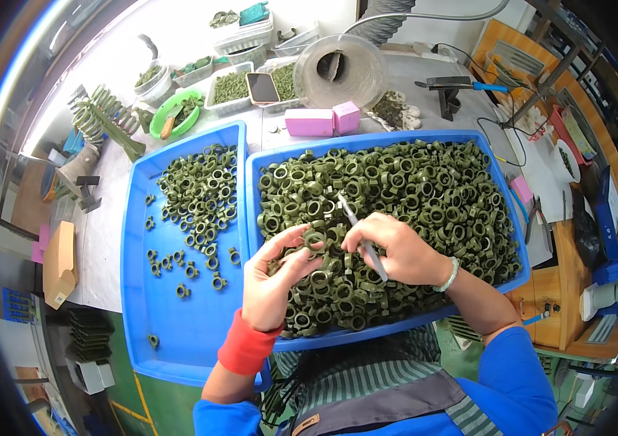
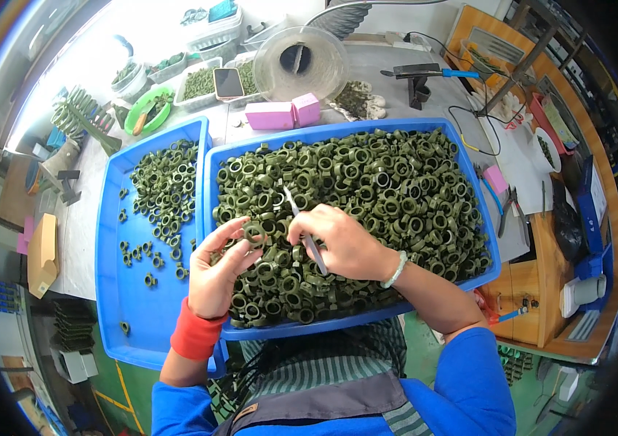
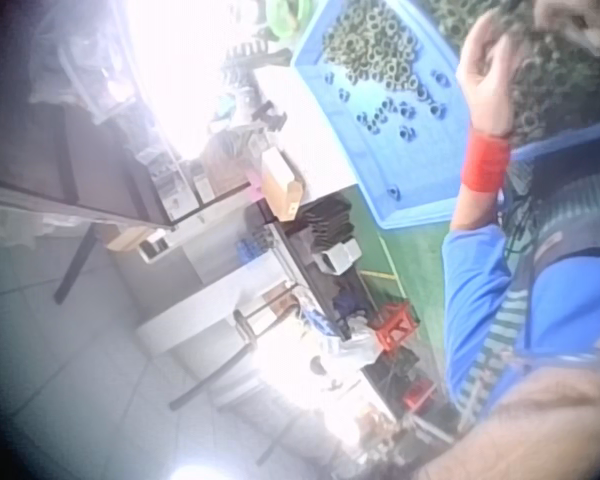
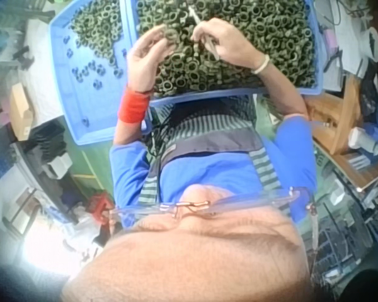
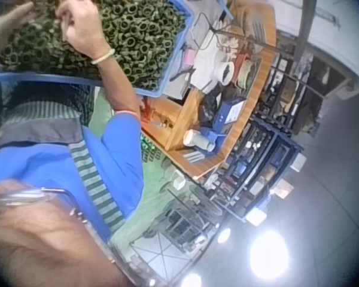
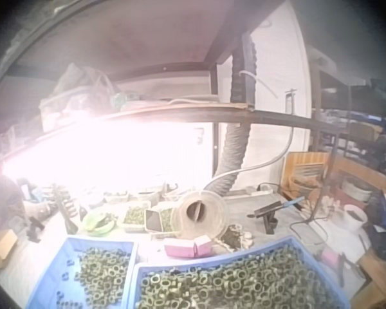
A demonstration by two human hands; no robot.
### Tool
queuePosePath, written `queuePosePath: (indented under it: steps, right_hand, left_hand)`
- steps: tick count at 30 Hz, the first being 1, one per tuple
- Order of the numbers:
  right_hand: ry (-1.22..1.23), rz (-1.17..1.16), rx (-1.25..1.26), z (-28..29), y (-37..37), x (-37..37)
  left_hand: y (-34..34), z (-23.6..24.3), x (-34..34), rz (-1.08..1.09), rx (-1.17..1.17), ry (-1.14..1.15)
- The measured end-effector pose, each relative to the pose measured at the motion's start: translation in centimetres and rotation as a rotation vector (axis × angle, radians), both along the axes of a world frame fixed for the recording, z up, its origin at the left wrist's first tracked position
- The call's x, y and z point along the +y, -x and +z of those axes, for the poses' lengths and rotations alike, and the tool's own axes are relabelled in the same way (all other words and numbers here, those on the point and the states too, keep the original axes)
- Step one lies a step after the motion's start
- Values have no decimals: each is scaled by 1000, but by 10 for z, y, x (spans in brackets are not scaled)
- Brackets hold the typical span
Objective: The person uses a small metal tool to trim or deburr green cylindrical parts. They pick each part from a large blue bin, manipulate it with the tool, and place the finished item into a smaller blue tray. The process is repeated continuously throughout the clip.
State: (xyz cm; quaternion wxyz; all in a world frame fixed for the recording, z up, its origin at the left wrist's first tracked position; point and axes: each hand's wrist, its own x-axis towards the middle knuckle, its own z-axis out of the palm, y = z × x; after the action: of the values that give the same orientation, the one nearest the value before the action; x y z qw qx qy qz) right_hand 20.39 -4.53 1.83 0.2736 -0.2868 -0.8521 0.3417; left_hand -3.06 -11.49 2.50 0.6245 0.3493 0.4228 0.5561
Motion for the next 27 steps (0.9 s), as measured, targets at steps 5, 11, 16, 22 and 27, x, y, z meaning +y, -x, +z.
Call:
queuePosePath:
  steps: [5, 11, 16, 22, 27]
  right_hand:
    - [-149, 66, -151, -20, 4, -2]
    - [356, -72, 89, 8, 1, -4]
    - [728, -28, 230, 17, 6, -13]
    - [844, 20, 409, 14, 6, -9]
    - [96, -13, 227, 13, 9, -13]
  left_hand:
    - [5, 10, 5, -33, -325, 180]
    - [2, 6, -1, -181, 173, 117]
    - [-3, -2, -3, -230, 118, 145]
    - [-3, -6, -1, -147, -23, 208]
    - [-2, -6, -2, -144, -23, 153]
